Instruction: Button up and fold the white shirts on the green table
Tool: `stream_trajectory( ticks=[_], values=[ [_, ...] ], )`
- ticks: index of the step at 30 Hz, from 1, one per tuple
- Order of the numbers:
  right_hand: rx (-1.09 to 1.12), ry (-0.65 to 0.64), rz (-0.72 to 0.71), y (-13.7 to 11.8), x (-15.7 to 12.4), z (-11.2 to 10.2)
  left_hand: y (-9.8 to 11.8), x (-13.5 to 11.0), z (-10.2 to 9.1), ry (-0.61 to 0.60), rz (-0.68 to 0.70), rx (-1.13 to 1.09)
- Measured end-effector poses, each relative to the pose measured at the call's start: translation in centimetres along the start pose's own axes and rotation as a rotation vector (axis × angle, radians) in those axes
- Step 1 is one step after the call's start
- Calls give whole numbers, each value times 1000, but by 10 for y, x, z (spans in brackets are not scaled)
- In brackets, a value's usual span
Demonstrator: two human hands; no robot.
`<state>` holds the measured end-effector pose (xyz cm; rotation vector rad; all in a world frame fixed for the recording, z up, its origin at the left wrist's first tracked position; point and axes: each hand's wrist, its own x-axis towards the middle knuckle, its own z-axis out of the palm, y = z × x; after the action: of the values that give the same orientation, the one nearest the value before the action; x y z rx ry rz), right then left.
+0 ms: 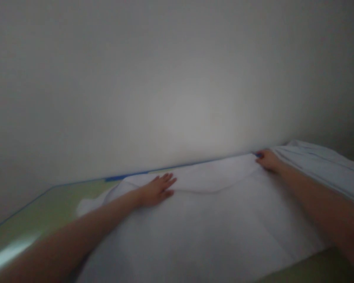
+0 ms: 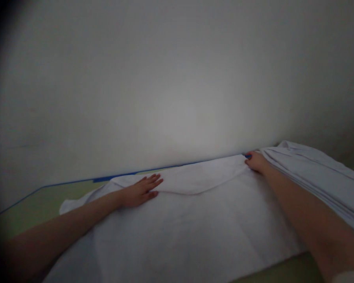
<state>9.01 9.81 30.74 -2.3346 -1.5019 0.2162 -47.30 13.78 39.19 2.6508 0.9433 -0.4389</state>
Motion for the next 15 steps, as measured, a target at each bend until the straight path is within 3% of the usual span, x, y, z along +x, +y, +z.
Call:
stream_trajectory(
  ticks=[5, 8, 10, 12, 15],
  values=[
    [-158, -59, -36, 9, -1, 3, -5, -12, -3, 2, 24, -62],
    [-268, -70, -96, -9, -2, -9, -11, -12, -5, -23, -17, -72],
    [-318, -22, -155, -38, -8, -16, -18, -7, -3, -3, -111, -48],
    [-347, 13, -284, -85, -21, -17, -25, 3, 2, 67, -225, -3],
    [-264, -121, -539, -179, -55, 4, -31, 15, 13, 176, -343, 53]
  ],
)
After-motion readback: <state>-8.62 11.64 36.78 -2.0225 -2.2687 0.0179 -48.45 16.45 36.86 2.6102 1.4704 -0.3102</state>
